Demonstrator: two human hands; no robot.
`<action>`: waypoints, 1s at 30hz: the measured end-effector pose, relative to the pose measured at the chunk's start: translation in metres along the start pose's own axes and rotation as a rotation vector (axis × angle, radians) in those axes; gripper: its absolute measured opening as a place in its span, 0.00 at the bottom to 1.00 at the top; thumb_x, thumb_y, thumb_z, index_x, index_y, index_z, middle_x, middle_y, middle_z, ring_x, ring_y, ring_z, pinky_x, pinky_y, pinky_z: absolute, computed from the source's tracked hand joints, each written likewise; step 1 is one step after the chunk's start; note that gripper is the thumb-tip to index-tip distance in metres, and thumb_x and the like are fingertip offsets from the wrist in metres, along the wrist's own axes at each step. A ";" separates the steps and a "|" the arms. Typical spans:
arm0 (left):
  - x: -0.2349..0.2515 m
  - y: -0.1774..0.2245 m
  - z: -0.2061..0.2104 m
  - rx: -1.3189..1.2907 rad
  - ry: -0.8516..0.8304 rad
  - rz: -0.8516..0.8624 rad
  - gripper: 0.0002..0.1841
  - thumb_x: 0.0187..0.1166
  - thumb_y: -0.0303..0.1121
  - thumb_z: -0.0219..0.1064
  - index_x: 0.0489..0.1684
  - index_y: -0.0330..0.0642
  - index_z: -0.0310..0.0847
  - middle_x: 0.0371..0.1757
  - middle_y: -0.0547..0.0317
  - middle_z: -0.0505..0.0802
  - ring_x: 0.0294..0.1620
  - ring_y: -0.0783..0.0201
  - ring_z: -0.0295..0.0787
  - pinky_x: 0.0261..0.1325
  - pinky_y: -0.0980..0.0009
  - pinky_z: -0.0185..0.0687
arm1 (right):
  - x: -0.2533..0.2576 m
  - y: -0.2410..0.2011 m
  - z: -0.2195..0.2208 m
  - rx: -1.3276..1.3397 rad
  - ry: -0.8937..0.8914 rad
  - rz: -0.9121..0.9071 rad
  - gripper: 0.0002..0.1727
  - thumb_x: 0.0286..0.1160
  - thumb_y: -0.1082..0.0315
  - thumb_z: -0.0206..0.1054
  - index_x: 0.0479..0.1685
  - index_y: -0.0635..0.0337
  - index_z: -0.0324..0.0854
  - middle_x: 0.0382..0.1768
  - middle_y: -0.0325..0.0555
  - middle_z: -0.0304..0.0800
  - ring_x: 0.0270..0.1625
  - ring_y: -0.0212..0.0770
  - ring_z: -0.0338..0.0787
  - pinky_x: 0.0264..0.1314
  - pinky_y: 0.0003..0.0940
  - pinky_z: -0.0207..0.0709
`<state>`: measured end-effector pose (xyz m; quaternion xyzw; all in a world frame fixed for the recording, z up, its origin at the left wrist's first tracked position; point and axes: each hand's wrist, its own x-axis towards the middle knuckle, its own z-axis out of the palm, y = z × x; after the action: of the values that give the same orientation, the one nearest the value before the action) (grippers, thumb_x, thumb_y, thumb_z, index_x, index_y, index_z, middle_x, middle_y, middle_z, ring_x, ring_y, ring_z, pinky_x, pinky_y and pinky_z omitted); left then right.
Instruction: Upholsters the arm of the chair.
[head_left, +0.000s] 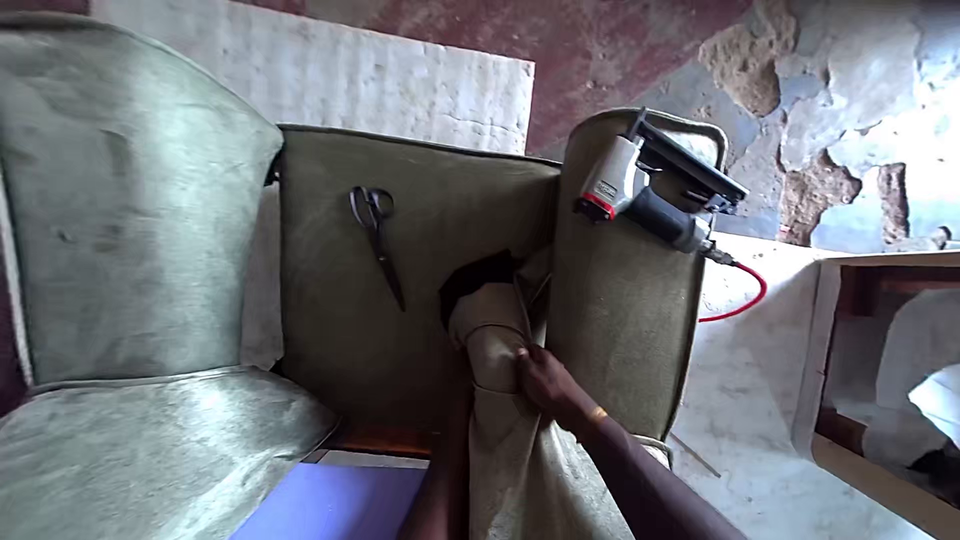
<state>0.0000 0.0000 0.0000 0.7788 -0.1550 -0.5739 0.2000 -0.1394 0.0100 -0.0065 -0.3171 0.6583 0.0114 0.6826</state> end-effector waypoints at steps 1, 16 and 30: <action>0.007 0.000 -0.001 -0.015 0.029 -0.044 0.21 0.96 0.29 0.43 0.79 0.23 0.65 0.75 0.32 0.80 0.73 0.53 0.78 0.79 0.61 0.69 | 0.013 -0.003 0.005 0.069 0.029 0.062 0.32 0.93 0.42 0.44 0.65 0.62 0.79 0.50 0.63 0.88 0.52 0.57 0.89 0.53 0.60 0.81; 0.110 -0.071 -0.056 0.613 0.223 -0.171 0.38 0.92 0.61 0.39 0.68 0.32 0.81 0.62 0.29 0.89 0.68 0.34 0.86 0.71 0.33 0.76 | 0.113 0.004 0.033 0.058 0.089 0.187 0.33 0.77 0.41 0.71 0.63 0.63 0.81 0.51 0.59 0.90 0.53 0.53 0.91 0.57 0.57 0.83; 0.039 -0.075 -0.059 0.511 0.244 -0.189 0.35 0.92 0.53 0.52 0.88 0.33 0.58 0.75 0.28 0.81 0.78 0.35 0.78 0.79 0.37 0.70 | 0.133 0.012 0.033 -0.195 0.101 0.084 0.37 0.73 0.37 0.72 0.56 0.68 0.84 0.51 0.67 0.89 0.57 0.62 0.89 0.62 0.67 0.78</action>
<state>0.0691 0.0548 -0.0540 0.8782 -0.1959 -0.4346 -0.0398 -0.0976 -0.0196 -0.1343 -0.3544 0.7003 0.0880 0.6133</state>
